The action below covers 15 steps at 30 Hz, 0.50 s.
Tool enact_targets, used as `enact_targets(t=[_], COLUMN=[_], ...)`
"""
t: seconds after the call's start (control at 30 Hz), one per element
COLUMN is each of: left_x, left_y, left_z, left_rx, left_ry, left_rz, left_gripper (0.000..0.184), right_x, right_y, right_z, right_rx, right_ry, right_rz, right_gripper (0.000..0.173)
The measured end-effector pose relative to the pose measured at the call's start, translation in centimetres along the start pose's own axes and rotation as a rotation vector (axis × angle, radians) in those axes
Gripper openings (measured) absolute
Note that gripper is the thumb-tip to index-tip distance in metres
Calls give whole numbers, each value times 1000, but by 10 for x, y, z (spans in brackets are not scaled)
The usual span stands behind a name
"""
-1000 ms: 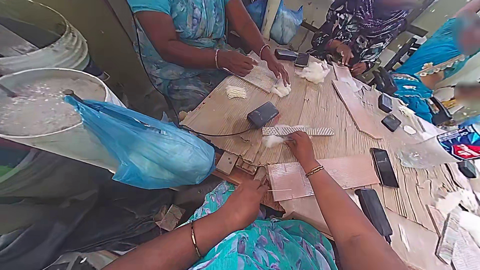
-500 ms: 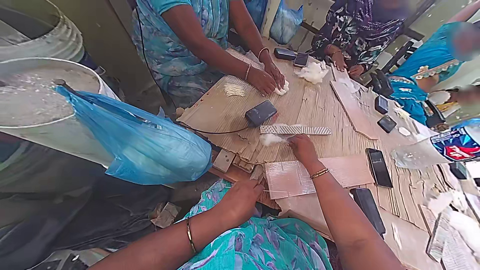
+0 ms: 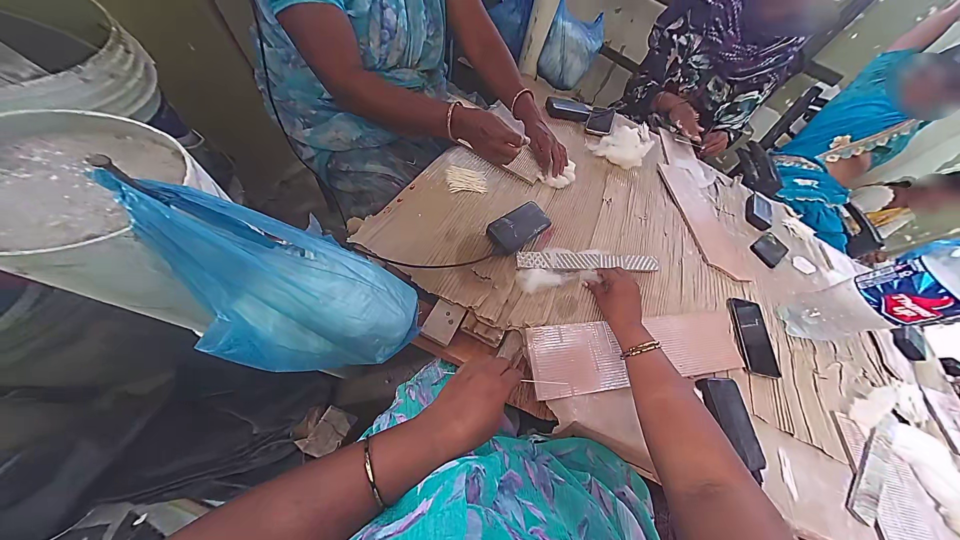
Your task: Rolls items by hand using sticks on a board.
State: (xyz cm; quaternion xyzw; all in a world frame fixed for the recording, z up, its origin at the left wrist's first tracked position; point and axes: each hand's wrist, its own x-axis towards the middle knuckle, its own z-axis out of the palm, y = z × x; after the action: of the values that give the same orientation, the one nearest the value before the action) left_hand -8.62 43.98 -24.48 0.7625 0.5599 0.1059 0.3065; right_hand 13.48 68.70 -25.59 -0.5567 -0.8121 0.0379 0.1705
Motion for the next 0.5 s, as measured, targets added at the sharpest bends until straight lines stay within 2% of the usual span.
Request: enact_targets(t=[0.1, 0.23, 0.3, 0.37, 0.43, 0.5], left_x=[0, 0, 1, 0, 0, 1], left_y=[-2, -3, -4, -5, -5, -5], left_z=[2, 1, 2, 3, 3, 3], left_rx=[11, 12, 12, 17, 20, -9], left_ry=[19, 35, 60, 71, 65, 84], left_rz=[16, 9, 10, 0, -19, -42], left_gripper=[36, 37, 37, 37, 38, 37], right_x=[-4, -22, -36, -47, -58, -72], right_y=[1, 0, -2, -5, -13, -22], right_z=[4, -11, -22, -33, -55, -76], right_rx=[-30, 99, 323, 644, 1005, 1251], right_ry=[30, 96, 222, 331, 326, 269], right_rz=[-41, -27, 108, 338, 563, 721], right_gripper=[17, 15, 17, 18, 11, 5])
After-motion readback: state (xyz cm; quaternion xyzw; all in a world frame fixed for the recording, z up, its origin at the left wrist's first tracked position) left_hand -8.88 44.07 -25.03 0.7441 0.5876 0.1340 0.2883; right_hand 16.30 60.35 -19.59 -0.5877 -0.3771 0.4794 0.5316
